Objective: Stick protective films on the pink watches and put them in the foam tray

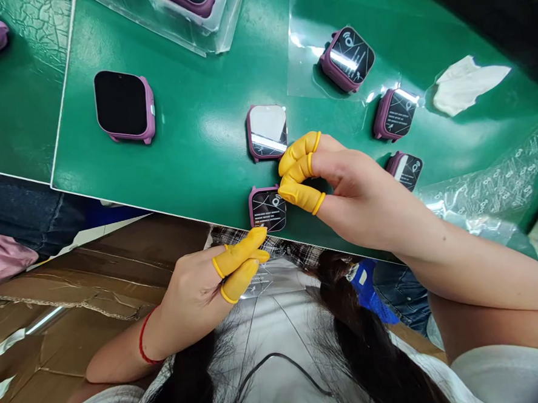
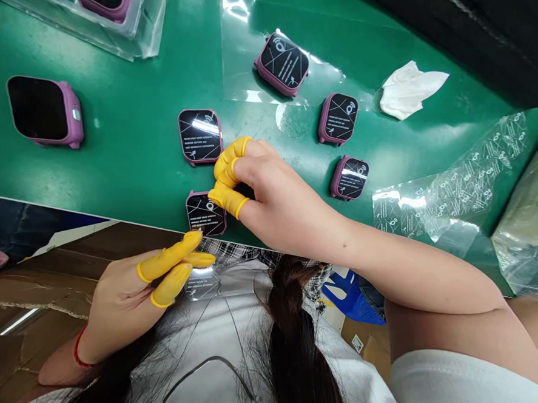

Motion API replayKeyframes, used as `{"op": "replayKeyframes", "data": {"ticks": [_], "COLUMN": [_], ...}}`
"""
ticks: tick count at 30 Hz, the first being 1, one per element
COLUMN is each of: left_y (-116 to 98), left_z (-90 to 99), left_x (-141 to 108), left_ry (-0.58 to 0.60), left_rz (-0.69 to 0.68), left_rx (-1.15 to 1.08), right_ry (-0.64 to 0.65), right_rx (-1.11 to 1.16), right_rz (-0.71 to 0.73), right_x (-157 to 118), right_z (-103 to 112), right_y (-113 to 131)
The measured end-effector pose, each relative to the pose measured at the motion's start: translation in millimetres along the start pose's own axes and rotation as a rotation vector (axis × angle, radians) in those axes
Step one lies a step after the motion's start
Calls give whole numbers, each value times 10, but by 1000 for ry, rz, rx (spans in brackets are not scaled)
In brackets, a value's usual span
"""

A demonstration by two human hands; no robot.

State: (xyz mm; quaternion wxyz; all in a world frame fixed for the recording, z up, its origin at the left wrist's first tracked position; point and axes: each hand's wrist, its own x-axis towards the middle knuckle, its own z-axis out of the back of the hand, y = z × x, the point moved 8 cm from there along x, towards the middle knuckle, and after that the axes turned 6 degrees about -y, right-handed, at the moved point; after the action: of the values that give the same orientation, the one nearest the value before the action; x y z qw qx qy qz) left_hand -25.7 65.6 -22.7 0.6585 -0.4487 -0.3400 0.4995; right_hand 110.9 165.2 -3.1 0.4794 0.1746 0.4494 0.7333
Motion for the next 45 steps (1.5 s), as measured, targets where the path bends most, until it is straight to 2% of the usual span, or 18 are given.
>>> {"op": "replayKeyframes", "data": {"ticks": [14, 17, 22, 34, 38, 42, 45], "left_y": [-14, 21, 114, 147, 158, 148, 156], "left_z": [10, 51, 143, 130, 157, 191, 236], "left_x": [-4, -21, -42, -34, -31, 1, 1], "left_ry": [-3, -36, -110, -109, -126, -93, -100], "left_rz": [-13, 46, 226, 307, 309, 267, 261], "left_rx": [17, 36, 31, -33, -81, -142, -184], "right_ry": [2, 2, -4, -23, -60, -131, -62], "right_rx": [-30, -24, -13, 31, 105, 22, -134], "right_rz": [21, 22, 13, 2, -6, 47, 165], "right_x": [-6, -3, 0, -1, -54, -155, -226], "right_z": [7, 6, 13, 13, 116, 285, 186], "right_y": [6, 7, -5, -7, -7, 52, 125]}}
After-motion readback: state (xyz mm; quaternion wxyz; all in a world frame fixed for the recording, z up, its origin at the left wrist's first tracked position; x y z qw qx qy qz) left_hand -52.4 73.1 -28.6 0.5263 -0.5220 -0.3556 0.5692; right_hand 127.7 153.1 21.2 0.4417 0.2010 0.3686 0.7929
